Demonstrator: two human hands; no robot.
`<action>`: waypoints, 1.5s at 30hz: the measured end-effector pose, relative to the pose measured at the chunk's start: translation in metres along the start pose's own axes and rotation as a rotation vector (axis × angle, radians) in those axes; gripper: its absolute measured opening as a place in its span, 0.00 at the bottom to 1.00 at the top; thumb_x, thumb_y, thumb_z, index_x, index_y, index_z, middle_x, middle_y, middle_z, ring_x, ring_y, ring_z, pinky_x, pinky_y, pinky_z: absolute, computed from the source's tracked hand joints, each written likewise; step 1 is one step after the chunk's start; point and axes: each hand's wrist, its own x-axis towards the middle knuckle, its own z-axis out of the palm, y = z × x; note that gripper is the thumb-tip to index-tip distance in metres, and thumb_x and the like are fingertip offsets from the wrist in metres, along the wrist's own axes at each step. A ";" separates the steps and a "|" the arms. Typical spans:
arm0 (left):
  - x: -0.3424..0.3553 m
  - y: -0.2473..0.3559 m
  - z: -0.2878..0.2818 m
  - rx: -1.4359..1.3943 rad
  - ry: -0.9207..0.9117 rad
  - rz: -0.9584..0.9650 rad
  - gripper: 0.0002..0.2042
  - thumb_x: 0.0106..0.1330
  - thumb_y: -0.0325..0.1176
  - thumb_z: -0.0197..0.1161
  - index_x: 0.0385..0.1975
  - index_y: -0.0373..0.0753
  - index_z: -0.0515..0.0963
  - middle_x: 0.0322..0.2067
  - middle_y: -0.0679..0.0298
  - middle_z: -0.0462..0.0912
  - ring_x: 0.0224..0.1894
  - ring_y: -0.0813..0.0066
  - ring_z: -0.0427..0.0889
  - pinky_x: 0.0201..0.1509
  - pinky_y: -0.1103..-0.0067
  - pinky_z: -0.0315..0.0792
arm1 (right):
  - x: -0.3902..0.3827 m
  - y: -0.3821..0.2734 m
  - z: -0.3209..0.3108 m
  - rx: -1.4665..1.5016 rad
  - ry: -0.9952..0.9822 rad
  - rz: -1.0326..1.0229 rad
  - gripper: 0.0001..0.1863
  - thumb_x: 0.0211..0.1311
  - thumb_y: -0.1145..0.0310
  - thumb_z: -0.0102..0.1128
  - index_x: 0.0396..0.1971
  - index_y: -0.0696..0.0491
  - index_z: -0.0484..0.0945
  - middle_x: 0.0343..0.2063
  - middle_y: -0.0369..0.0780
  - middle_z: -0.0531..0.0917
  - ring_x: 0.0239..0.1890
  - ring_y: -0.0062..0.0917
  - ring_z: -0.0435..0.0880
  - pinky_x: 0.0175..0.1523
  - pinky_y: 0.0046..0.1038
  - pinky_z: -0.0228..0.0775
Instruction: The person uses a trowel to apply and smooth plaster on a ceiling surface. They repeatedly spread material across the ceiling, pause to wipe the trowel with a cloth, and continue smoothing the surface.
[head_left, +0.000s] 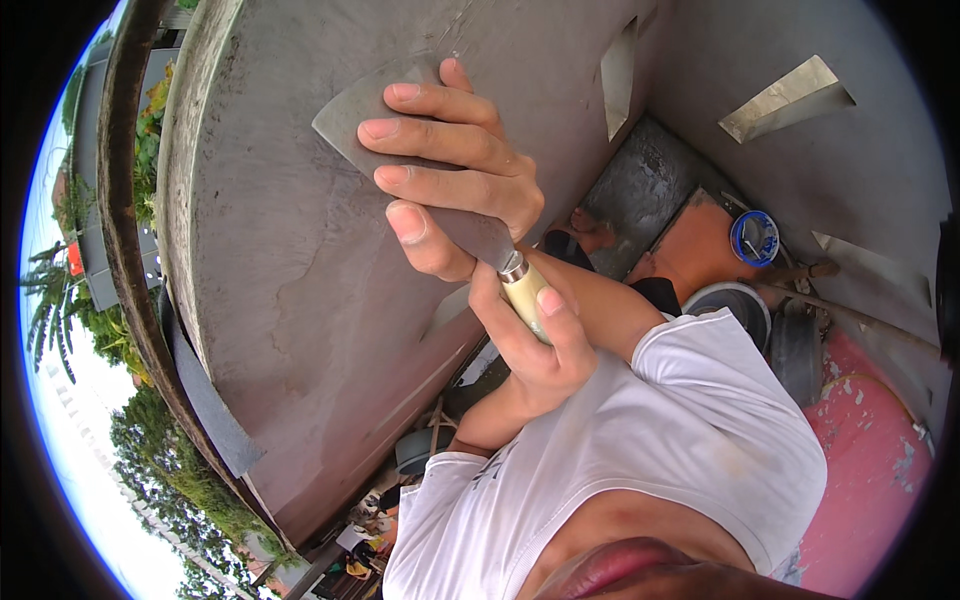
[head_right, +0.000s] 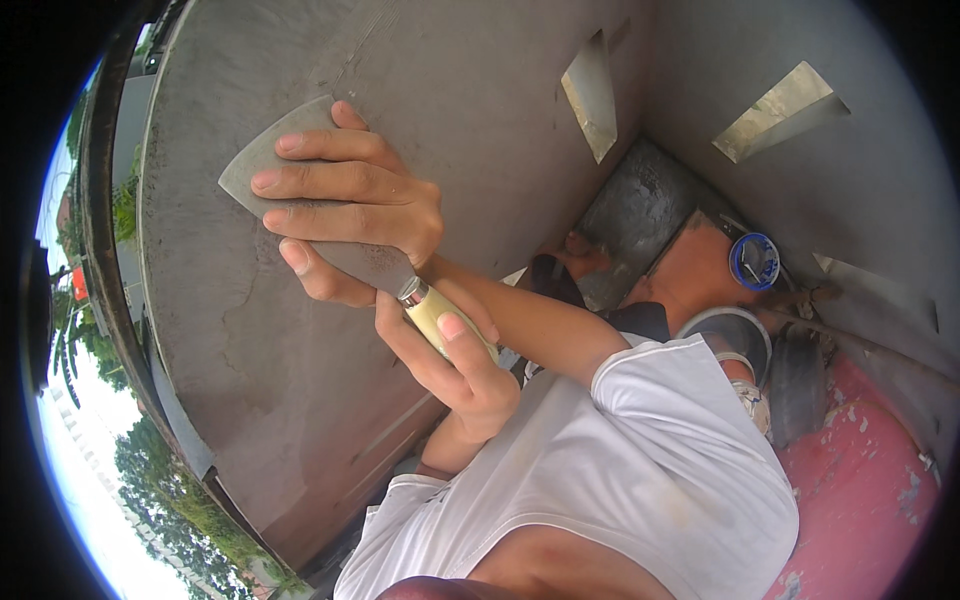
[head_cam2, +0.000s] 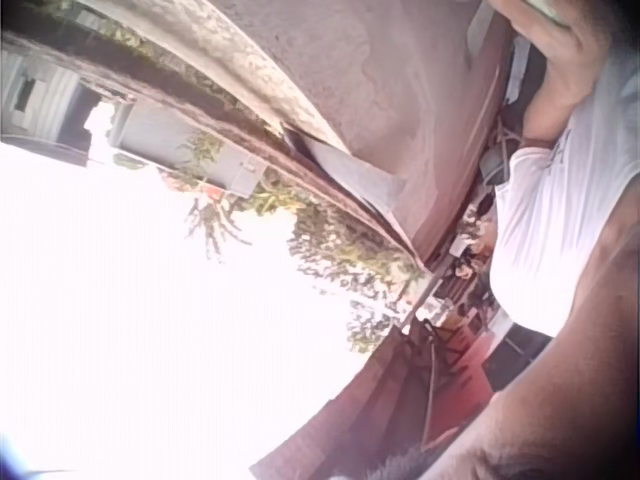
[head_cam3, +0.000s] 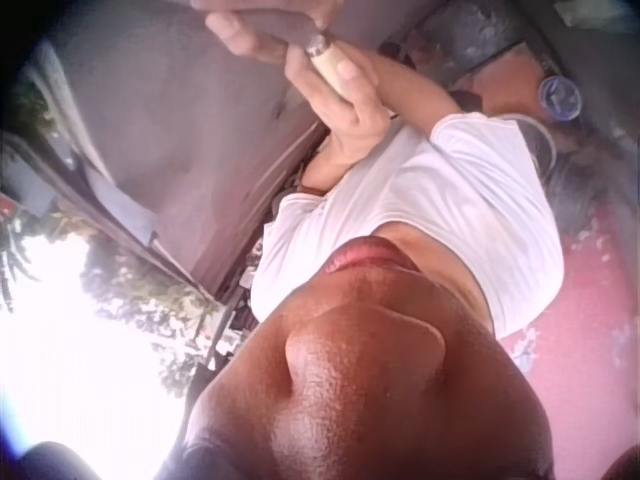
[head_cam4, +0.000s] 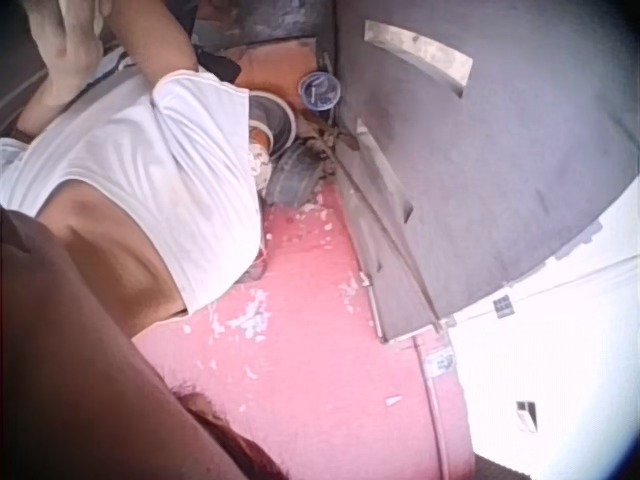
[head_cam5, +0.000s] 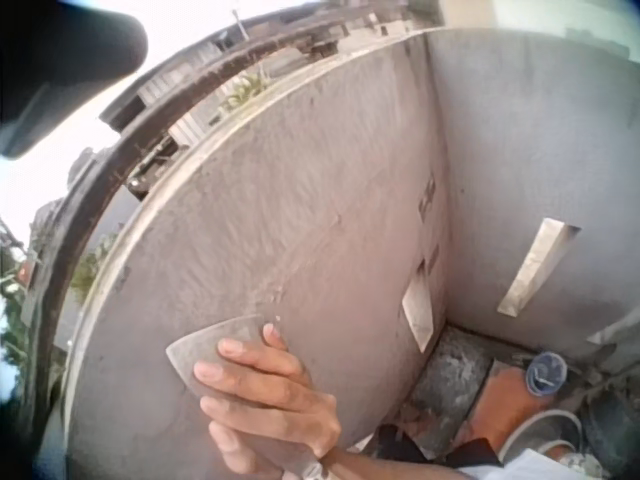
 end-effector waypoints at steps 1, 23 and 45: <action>0.000 0.001 0.002 -0.018 0.002 0.002 0.25 0.74 0.34 0.41 0.63 0.21 0.53 0.16 0.65 0.68 0.20 0.80 0.62 0.27 0.81 0.57 | 0.000 -0.002 -0.001 0.021 -0.002 0.029 0.08 0.50 0.70 0.69 0.33 0.46 0.88 0.40 0.37 0.90 0.51 0.31 0.85 0.73 0.42 0.61; 0.007 0.008 0.012 -0.074 0.020 -0.070 0.23 0.77 0.36 0.41 0.64 0.24 0.55 0.17 0.65 0.69 0.20 0.81 0.62 0.28 0.81 0.57 | 0.015 0.001 -0.003 0.005 0.011 0.016 0.08 0.50 0.71 0.69 0.32 0.46 0.87 0.39 0.35 0.90 0.52 0.30 0.85 0.73 0.43 0.60; 0.037 0.015 0.042 -0.193 -0.066 -0.063 0.26 0.75 0.34 0.48 0.65 0.23 0.53 0.26 0.59 0.75 0.26 0.74 0.73 0.32 0.78 0.68 | 0.065 0.041 -0.014 -0.075 0.091 -0.157 0.11 0.51 0.72 0.73 0.36 0.47 0.87 0.43 0.37 0.89 0.54 0.32 0.84 0.72 0.44 0.62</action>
